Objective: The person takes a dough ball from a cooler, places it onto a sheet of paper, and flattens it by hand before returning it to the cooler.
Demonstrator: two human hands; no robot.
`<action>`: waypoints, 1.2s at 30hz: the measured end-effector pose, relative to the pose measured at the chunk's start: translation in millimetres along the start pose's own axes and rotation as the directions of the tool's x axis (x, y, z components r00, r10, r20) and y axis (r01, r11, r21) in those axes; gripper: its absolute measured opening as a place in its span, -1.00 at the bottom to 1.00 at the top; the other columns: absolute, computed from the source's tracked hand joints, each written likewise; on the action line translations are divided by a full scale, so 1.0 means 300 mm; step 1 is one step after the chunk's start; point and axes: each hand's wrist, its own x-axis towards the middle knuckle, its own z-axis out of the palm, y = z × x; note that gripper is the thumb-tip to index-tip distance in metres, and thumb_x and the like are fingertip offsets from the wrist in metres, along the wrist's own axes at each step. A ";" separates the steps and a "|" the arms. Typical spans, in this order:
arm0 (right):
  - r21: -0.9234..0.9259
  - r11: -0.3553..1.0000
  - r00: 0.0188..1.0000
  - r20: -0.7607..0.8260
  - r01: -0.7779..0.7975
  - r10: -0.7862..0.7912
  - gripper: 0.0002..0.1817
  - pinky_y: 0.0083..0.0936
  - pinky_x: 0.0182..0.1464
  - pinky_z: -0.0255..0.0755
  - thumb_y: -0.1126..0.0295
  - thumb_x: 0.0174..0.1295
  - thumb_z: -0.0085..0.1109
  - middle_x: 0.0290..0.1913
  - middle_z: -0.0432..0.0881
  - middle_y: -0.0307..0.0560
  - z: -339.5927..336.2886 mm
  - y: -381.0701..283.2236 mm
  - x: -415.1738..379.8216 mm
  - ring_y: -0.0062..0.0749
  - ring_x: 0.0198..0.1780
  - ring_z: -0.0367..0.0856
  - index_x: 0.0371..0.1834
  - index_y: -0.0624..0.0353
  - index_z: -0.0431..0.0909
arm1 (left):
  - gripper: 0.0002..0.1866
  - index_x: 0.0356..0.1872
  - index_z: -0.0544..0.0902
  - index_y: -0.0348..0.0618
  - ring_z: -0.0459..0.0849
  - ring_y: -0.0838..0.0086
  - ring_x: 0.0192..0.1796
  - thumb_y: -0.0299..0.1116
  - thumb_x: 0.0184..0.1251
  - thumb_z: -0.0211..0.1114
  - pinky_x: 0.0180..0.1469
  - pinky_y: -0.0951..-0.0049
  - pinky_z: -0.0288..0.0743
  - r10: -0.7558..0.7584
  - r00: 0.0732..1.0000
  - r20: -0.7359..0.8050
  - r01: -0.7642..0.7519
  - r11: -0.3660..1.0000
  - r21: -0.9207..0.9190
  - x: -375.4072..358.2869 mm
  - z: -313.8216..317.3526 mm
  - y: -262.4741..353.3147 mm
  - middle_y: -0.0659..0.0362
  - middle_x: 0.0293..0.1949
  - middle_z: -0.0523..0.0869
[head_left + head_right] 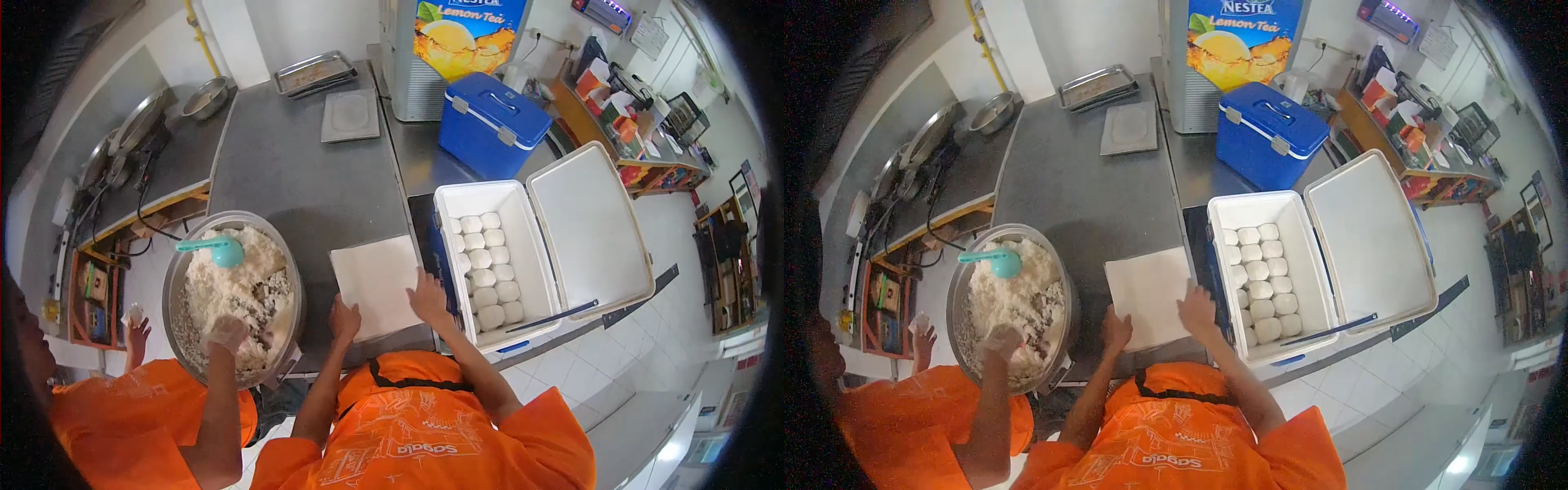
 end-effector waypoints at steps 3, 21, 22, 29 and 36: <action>0.128 0.739 0.701 0.244 0.661 -0.670 -0.66 -0.13 0.15 0.50 0.21 0.39 0.14 0.05 0.67 0.10 0.016 -0.077 -0.088 -0.03 0.12 0.61 -0.01 0.26 0.64 | -0.27 0.42 0.21 -0.40 0.53 -0.15 0.29 -0.27 0.34 0.30 0.29 0.00 0.44 -0.050 0.995 0.081 0.039 0.989 0.142 0.013 0.031 -0.004 -0.26 0.26 0.53; 0.968 0.019 -0.020 0.024 0.249 -1.000 -0.71 -0.30 0.06 0.42 0.23 0.46 0.01 -0.09 0.62 0.04 -0.056 -0.696 -0.640 -0.18 -0.03 0.56 -0.06 0.26 0.55 | -0.21 0.47 0.09 -0.53 0.50 -0.10 0.34 -0.35 0.33 0.26 0.39 0.09 0.38 -0.050 0.915 0.400 -0.180 0.838 0.515 0.317 0.190 -0.240 -0.32 0.36 0.42; 0.965 0.018 -0.015 0.023 0.262 -1.000 -0.71 -0.29 0.04 0.41 0.22 0.45 0.01 -0.11 0.62 0.03 -0.060 -0.697 -0.638 -0.18 -0.04 0.55 -0.07 0.25 0.54 | -0.25 0.45 0.16 -0.51 0.50 -0.11 0.33 -0.38 0.33 0.27 0.39 0.09 0.38 0.033 0.964 0.265 -0.125 0.933 0.338 0.236 0.140 -0.171 -0.29 0.34 0.44; 0.954 0.031 0.035 0.021 0.297 -0.999 -0.70 -0.27 -0.04 0.39 0.17 0.43 0.02 -0.21 0.58 0.01 -0.073 -0.711 -0.636 -0.18 -0.13 0.52 -0.18 0.22 0.52 | -0.29 0.42 0.24 -0.43 0.40 -0.14 0.37 -0.42 0.30 0.30 0.44 0.07 0.26 0.191 0.972 -0.140 -0.183 0.981 0.070 -0.074 0.133 -0.117 -0.29 0.31 0.42; 0.940 0.029 0.064 0.008 0.339 -0.998 -0.68 -0.25 -0.13 0.36 0.12 0.40 0.03 -0.31 0.53 -0.01 -0.103 -0.713 -0.639 -0.18 -0.23 0.48 -0.28 0.19 0.49 | -0.52 0.23 0.49 -0.34 0.52 -0.09 0.20 -0.45 0.29 0.30 0.27 0.00 0.37 0.521 0.771 -0.366 -0.454 0.853 0.258 -0.166 0.022 -0.065 -0.17 0.15 0.57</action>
